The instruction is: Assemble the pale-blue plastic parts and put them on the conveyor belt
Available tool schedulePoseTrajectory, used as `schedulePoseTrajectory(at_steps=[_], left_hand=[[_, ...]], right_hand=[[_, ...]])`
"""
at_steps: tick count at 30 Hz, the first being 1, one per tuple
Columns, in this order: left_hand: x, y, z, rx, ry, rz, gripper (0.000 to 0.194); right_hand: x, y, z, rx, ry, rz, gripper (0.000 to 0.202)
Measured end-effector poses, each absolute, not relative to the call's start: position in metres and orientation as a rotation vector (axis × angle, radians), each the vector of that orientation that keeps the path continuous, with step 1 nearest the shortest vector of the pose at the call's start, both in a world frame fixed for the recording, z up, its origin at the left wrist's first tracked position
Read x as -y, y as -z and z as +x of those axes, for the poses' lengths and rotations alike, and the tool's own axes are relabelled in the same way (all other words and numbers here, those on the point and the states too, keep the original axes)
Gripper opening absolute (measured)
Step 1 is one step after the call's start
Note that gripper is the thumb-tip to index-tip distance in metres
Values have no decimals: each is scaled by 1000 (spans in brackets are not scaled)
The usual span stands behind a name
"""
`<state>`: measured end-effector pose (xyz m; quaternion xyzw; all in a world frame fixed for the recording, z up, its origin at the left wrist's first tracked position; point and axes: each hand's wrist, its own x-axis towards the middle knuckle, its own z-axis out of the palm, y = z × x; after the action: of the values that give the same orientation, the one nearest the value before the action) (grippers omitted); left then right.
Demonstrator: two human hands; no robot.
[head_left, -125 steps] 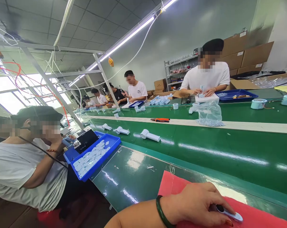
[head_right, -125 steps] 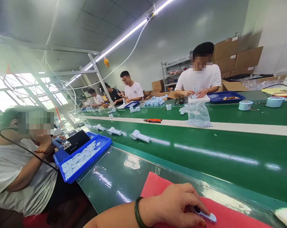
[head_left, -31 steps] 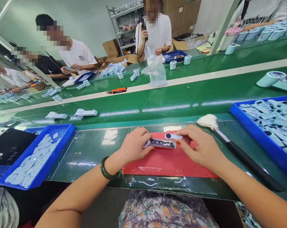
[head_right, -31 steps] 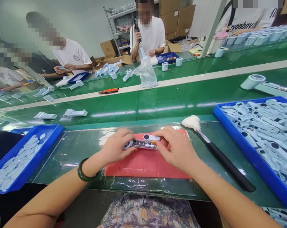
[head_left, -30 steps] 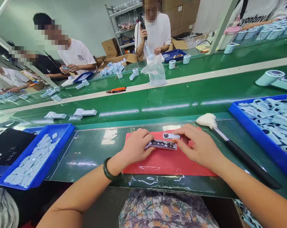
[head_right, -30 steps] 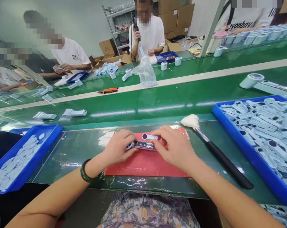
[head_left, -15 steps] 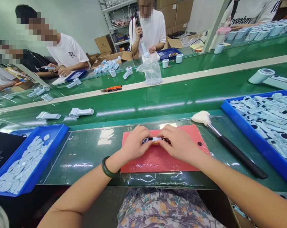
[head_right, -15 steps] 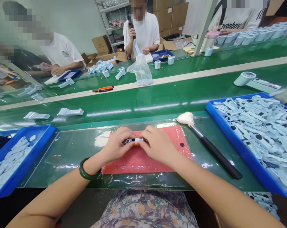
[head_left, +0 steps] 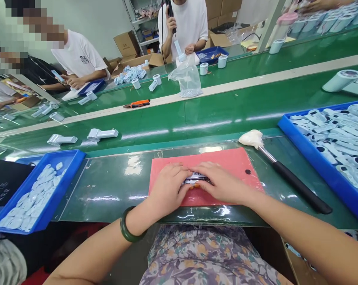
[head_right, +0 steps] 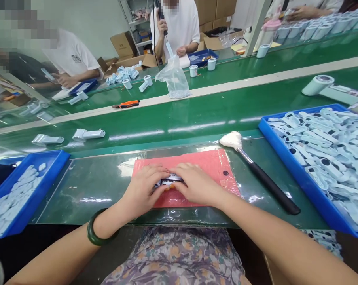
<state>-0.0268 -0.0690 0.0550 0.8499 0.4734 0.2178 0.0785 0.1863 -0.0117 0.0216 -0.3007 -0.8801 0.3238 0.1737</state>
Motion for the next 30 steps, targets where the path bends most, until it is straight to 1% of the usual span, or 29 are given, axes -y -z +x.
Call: schedulePoseTrajectory(at_steps=[3, 6, 9, 14, 17, 20, 23, 30], left_hand=[[68, -54, -23, -1463, -644, 2531, 16], [65, -57, -25, -1454, -588, 2493, 16], [64, -61, -27, -1423, -522, 2498, 21], [65, -58, -26, -1435, -539, 2549, 20], [62, -59, -25, -1437, -554, 2530, 20], [60, -63, -25, -1428, -532, 2498, 19], [60, -65, -24, -1418, -529, 2516, 19], [60, -58, -24, -1447, -532, 2559, 18]], right_hand=[[15, -17, 183, 2511, -801, -911, 30], [11, -16, 183, 2512, -820, -857, 29], [9, -18, 186, 2516, -832, -756, 32], [14, -18, 182, 2553, -703, -828, 31], [14, -20, 181, 2547, -730, -845, 30], [10, -22, 184, 2537, -811, -777, 29], [7, -22, 189, 2542, -868, -714, 32], [9, -14, 186, 2566, -688, -763, 34]])
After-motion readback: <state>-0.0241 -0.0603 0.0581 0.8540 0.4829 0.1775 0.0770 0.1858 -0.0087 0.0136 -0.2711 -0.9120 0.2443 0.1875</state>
